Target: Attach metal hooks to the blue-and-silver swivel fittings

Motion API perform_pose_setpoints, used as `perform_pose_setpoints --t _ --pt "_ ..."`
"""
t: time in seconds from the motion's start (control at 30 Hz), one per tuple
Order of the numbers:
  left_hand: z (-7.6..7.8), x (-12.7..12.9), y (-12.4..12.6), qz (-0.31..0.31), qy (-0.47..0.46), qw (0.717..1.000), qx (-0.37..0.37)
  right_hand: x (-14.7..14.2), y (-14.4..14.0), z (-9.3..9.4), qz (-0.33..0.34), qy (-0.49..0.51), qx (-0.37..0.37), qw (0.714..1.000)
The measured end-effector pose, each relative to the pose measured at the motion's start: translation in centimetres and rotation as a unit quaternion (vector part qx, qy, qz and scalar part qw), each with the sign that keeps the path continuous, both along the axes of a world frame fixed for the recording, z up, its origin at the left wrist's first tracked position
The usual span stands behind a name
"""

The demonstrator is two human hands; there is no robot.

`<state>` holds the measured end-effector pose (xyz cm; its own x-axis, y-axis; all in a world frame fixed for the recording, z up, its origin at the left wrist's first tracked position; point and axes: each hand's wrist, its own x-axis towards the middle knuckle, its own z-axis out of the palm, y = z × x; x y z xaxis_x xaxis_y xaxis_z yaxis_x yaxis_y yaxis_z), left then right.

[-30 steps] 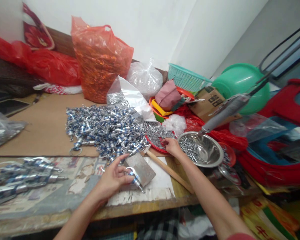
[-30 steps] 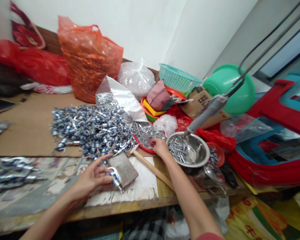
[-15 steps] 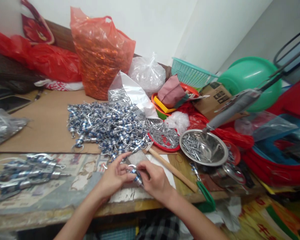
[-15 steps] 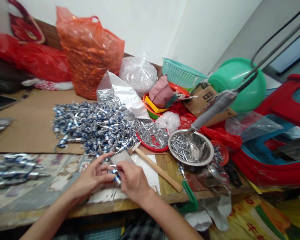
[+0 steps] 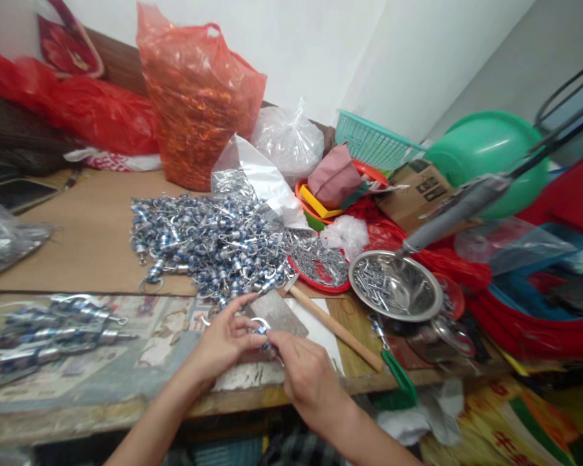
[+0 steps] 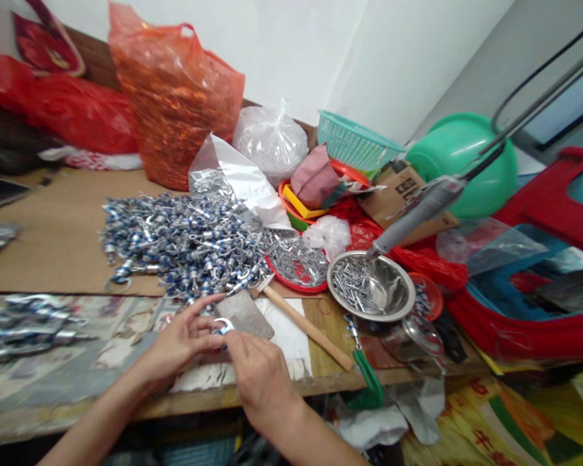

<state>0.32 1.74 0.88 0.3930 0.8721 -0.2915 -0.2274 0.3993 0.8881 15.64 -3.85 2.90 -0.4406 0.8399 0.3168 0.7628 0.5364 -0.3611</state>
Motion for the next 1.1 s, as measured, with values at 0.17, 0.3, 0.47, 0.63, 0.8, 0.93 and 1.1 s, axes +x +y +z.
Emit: perform_pose_setpoints --t 0.17,0.3,0.47,0.63,0.8,0.93,1.1 --pt "0.0 0.0 -0.1 0.002 -0.005 1.0 -0.012 5.2 2.4 -1.7 -0.178 0.047 0.064 0.981" --pt "-0.2 0.0 0.1 0.005 -0.005 1.0 -0.017 8.9 4.5 -3.1 -0.247 -0.104 -0.047 0.962" --pt "-0.2 0.0 0.0 0.008 -0.004 1.0 -0.021 9.0 3.2 -1.4 -0.245 -0.019 -0.059 0.968" --pt "-0.5 0.0 0.0 0.016 -0.01 1.0 -0.02 7.6 -0.7 2.1 -0.137 0.072 0.014 0.988" --pt "-0.7 0.1 0.2 0.023 0.003 1.0 -0.013 6.6 -2.9 1.6 -0.09 0.011 0.041 0.995" --pt "-0.4 0.0 0.1 0.026 0.007 1.0 -0.012 6.3 -3.3 0.5 -0.104 -0.05 0.033 0.993" --pt "-0.5 0.0 0.0 0.028 0.006 1.0 -0.005 5.7 -2.6 0.5 -0.098 -0.044 0.027 0.994"
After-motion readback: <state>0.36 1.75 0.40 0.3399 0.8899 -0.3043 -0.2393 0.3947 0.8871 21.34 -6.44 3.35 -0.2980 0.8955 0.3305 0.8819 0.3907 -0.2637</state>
